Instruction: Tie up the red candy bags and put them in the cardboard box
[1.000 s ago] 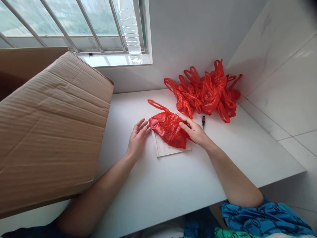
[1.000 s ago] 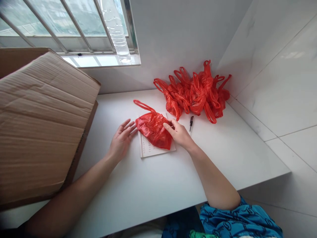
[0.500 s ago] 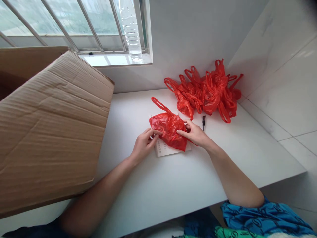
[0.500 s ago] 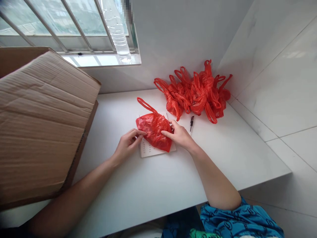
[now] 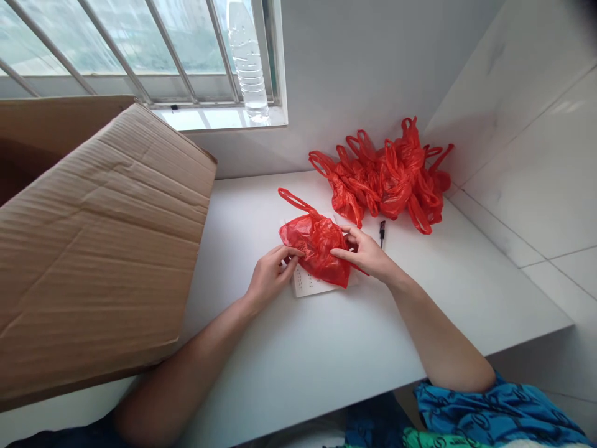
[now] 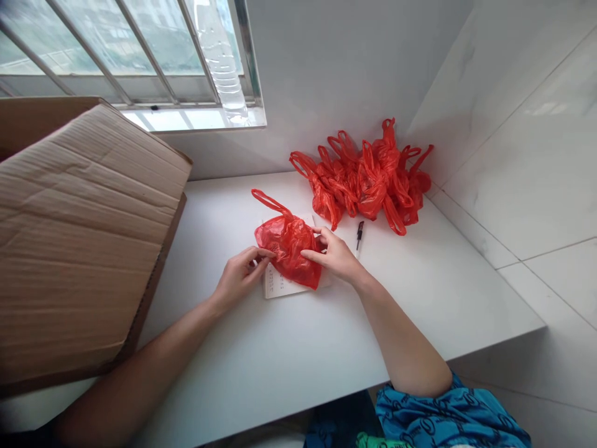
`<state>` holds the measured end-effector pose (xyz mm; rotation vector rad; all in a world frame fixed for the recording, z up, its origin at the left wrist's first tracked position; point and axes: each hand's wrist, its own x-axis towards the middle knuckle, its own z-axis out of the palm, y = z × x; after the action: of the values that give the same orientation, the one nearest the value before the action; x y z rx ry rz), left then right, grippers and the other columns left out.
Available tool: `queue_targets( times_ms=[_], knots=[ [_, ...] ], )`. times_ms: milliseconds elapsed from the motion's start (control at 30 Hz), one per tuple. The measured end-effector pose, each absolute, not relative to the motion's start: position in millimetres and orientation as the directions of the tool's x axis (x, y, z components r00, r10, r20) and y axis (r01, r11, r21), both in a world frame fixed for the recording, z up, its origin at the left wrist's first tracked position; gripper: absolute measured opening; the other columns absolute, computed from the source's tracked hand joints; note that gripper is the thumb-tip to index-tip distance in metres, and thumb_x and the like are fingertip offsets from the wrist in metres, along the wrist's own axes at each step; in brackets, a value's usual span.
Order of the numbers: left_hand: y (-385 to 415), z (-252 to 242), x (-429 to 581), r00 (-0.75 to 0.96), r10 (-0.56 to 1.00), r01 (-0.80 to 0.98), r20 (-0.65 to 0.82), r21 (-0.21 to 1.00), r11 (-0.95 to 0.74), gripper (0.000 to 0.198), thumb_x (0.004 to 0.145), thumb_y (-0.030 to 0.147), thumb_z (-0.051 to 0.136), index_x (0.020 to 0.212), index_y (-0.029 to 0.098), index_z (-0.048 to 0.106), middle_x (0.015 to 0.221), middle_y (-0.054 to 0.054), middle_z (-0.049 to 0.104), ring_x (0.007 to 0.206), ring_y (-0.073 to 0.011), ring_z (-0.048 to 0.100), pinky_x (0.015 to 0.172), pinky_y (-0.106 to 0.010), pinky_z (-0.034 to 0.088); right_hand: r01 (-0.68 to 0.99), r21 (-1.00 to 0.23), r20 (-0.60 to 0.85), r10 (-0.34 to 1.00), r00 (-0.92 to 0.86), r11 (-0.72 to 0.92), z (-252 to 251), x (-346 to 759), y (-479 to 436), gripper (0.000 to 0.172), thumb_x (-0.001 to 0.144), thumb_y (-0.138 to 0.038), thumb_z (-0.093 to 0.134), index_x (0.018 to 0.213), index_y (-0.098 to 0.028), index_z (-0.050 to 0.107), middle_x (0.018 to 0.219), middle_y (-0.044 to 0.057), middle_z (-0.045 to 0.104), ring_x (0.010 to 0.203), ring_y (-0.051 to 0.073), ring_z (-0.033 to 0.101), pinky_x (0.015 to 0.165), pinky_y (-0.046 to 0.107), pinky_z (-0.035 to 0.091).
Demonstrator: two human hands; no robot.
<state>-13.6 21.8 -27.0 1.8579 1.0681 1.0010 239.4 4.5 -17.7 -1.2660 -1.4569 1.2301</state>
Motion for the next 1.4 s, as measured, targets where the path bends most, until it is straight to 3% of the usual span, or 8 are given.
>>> queue_targets(
  times_ms=[167, 300, 500, 700, 900, 1033, 1167, 1400],
  knots=[
    [16, -11, -10, 0.244, 0.961, 0.179, 0.131, 0.968, -0.177, 0.03, 0.093, 0.047, 0.057, 0.101, 0.02, 0.068, 0.087, -0.003, 0.068, 0.073, -0.0163, 0.06, 0.066, -0.027, 0.047, 0.049, -0.993, 0.076, 0.905, -0.418, 0.106, 12, 230, -10, 0.055, 0.086, -0.041, 0.073, 0.136, -0.03, 0.057, 0.122, 0.006, 0.068, 0.113, 0.024, 0.064, 0.101, 0.043, 0.049],
    [13, -2, -10, 0.293, 0.953, 0.066, -0.079, 0.996, 0.062, 0.036, 0.087, 0.053, 0.064, 0.097, 0.019, 0.062, 0.093, -0.004, 0.067, 0.081, -0.0179, 0.064, 0.069, -0.029, 0.053, -0.052, -0.999, 0.041, 0.805, -0.591, 0.013, 17, 222, -13, 0.039, 0.092, -0.045, 0.064, 0.128, -0.029, 0.065, 0.125, 0.005, 0.068, 0.12, 0.024, 0.061, 0.107, 0.044, 0.045],
    [10, 4, -10, 0.333, 0.926, -0.1, -0.176, 0.97, 0.221, 0.03, 0.082, 0.045, 0.072, 0.084, 0.019, 0.058, 0.087, -0.001, 0.065, 0.076, -0.014, 0.062, 0.074, -0.029, 0.054, -0.068, -0.995, -0.051, 0.971, -0.235, -0.069, -12, 204, 1, 0.035, 0.087, -0.053, 0.068, 0.102, -0.021, 0.065, 0.096, 0.004, 0.07, 0.091, 0.021, 0.067, 0.077, 0.034, 0.054],
    [13, 12, -1, 0.35, 0.931, -0.129, -0.104, 0.979, 0.158, 0.028, 0.085, 0.043, 0.072, 0.084, 0.019, 0.06, 0.081, 0.0, 0.064, 0.069, -0.0109, 0.057, 0.067, -0.023, 0.048, -0.115, -0.991, 0.09, 0.968, -0.234, 0.064, -19, 190, 3, 0.034, 0.083, -0.051, 0.072, 0.1, -0.022, 0.064, 0.087, 0.0, 0.066, 0.076, 0.016, 0.061, 0.069, 0.029, 0.049],
    [23, 2, -30, 0.199, 0.98, 0.126, 0.022, 0.991, -0.047, 0.026, 0.079, 0.042, 0.077, 0.085, 0.019, 0.065, 0.081, -0.002, 0.064, 0.072, -0.0145, 0.058, 0.066, -0.025, 0.048, 0.048, -0.995, 0.078, 0.991, -0.106, 0.083, -10, 219, 4, 0.035, 0.083, -0.041, 0.074, 0.112, -0.024, 0.063, 0.084, -0.002, 0.063, 0.075, 0.016, 0.059, 0.071, 0.03, 0.047],
    [19, 4, -37, 0.124, 0.98, 0.403, 0.155, 0.895, -0.192, 0.03, 0.083, 0.039, 0.074, 0.106, 0.023, 0.067, 0.102, -0.005, 0.065, 0.086, -0.0184, 0.063, 0.08, -0.032, 0.053, 0.263, -0.963, -0.02, 0.956, -0.292, 0.06, -5, 230, -1, 0.033, 0.087, -0.037, 0.068, 0.118, -0.026, 0.064, 0.086, 0.0, 0.067, 0.077, 0.018, 0.062, 0.069, 0.031, 0.046],
    [13, 19, -6, 0.228, 0.901, 0.532, 0.37, 0.727, -0.434, 0.03, 0.095, 0.036, 0.058, 0.122, 0.026, 0.061, 0.131, -0.009, 0.059, 0.123, -0.0252, 0.055, 0.105, -0.041, 0.045, 0.255, -0.961, 0.003, 0.924, -0.383, 0.109, -2, 220, -8, 0.033, 0.09, -0.035, 0.065, 0.122, -0.026, 0.063, 0.097, 0.002, 0.071, 0.081, 0.018, 0.065, 0.068, 0.03, 0.049],
    [24, -20, 24, 0.549, 0.823, 0.786, 0.148, 0.243, -0.568, 0.057, 0.1, 0.04, 0.046, 0.152, 0.018, 0.04, 0.162, -0.015, 0.028, 0.151, -0.0342, 0.023, 0.118, -0.053, 0.03, 0.378, -0.907, 0.029, 0.922, -0.386, 0.187, -9, 223, -5, 0.031, 0.091, -0.028, 0.063, 0.121, -0.025, 0.066, 0.105, 0.002, 0.073, 0.085, 0.018, 0.068, 0.075, 0.03, 0.053]
  ],
)
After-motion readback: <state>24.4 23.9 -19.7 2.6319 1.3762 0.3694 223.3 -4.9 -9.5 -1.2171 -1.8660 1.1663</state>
